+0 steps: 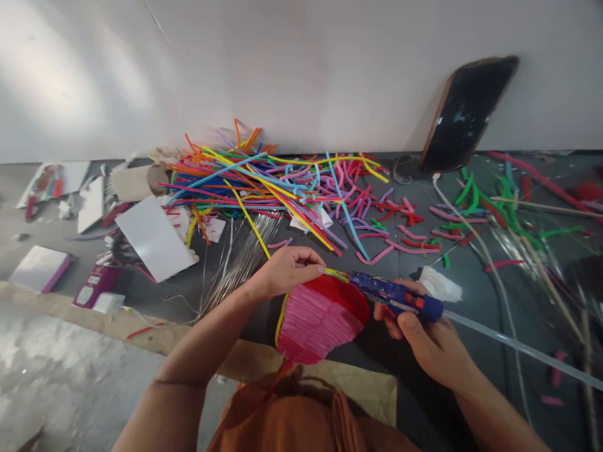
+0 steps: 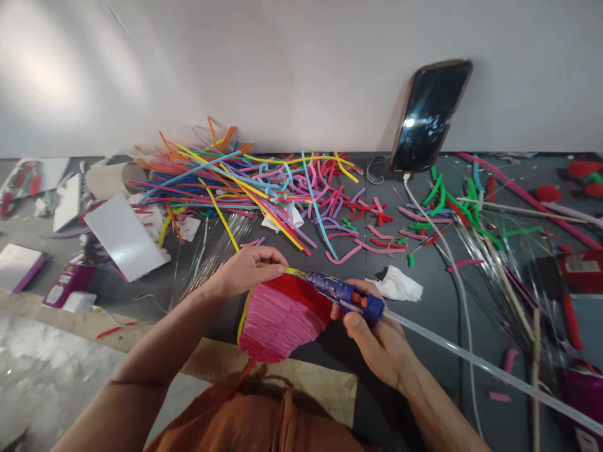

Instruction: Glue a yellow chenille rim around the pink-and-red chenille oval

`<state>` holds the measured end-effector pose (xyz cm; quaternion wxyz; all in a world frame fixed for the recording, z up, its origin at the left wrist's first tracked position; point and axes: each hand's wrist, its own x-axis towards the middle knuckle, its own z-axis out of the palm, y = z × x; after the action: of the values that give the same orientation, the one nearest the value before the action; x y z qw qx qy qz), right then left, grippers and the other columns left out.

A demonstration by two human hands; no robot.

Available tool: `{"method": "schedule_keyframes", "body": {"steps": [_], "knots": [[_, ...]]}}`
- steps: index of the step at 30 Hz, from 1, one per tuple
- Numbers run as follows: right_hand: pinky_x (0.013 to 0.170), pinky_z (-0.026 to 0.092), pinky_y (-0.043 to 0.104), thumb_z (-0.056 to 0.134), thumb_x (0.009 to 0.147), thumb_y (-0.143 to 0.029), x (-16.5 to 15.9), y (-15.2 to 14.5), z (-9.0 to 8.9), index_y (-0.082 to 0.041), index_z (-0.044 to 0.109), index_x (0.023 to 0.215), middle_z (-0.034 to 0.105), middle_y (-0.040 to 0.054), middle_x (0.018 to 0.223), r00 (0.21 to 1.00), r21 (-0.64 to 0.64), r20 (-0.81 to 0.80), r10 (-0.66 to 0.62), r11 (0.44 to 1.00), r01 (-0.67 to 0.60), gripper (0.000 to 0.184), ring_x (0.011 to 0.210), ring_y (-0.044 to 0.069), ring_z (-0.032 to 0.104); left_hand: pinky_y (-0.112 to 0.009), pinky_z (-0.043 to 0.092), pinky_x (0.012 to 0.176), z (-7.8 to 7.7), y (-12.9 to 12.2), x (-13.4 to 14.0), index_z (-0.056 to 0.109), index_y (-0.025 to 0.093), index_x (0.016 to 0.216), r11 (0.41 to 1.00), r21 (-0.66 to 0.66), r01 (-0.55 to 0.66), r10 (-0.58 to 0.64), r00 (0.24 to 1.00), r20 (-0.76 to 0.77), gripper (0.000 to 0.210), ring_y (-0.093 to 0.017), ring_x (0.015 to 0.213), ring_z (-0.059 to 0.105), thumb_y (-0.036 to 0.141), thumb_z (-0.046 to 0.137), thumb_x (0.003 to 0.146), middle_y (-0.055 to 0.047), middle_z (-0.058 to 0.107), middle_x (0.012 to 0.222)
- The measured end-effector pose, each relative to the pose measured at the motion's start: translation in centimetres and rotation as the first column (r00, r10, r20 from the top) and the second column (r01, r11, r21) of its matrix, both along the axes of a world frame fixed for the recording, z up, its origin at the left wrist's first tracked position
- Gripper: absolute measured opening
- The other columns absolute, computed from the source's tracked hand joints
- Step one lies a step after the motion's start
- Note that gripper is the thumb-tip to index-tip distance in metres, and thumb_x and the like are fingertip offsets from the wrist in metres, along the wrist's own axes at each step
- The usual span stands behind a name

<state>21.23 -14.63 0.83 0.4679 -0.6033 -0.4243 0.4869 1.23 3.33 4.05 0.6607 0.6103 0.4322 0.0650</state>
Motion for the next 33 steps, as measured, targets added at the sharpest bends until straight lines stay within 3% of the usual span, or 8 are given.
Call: {"method": "schedule_keyframes", "body": {"steps": [6,16,23,33], "knots": [[0.054,0.046,0.028,0.044,0.093,-0.044,-0.1,0.0,-0.5,-0.023,0.042,0.119,0.065,0.0053,0.087,0.998,0.020,0.016,0.058,0.998,-0.058,0.033,0.061,0.014,0.056,-0.020,0.039,0.058,-0.4,-0.2,0.1,0.064,0.015,0.077,0.999,0.011,0.034,-0.034,0.999,0.004,0.013,-0.007,0.059,0.051,0.027,0.064,0.072,0.003,0.061,0.067],[0.052,0.046,0.026,0.046,0.092,-0.045,-0.6,0.5,0.1,-0.023,0.045,0.115,0.065,0.0038,0.082,0.996,0.055,0.079,0.028,0.998,-0.032,0.031,0.062,0.014,0.058,-0.019,0.043,0.061,-0.5,-0.5,0.1,0.064,0.015,0.078,0.998,-0.060,0.000,0.002,0.999,0.035,0.015,-0.007,0.062,0.055,0.024,0.068,0.067,0.003,0.062,0.069],[0.055,0.050,0.027,0.048,0.091,-0.044,0.0,-0.4,-0.3,-0.024,0.044,0.120,0.067,0.0039,0.087,0.980,-0.019,0.179,0.085,0.996,-0.083,0.036,0.064,0.016,0.062,-0.019,0.044,0.060,-0.4,-0.6,0.4,0.063,0.015,0.074,0.998,-0.057,-0.019,0.021,0.999,0.029,0.010,-0.006,0.060,0.055,0.020,0.067,0.066,0.004,0.061,0.066],[0.061,0.051,0.027,0.048,0.092,-0.041,0.8,-1.1,-0.5,-0.027,0.042,0.122,0.067,0.0021,0.088,0.961,-0.021,0.255,0.112,0.994,-0.110,0.034,0.072,0.017,0.064,-0.016,0.041,0.055,-0.7,-0.7,0.3,0.063,0.015,0.073,0.999,-0.033,-0.021,0.021,1.000,0.016,0.008,-0.005,0.055,0.051,0.018,0.066,0.067,0.006,0.059,0.061]]}}
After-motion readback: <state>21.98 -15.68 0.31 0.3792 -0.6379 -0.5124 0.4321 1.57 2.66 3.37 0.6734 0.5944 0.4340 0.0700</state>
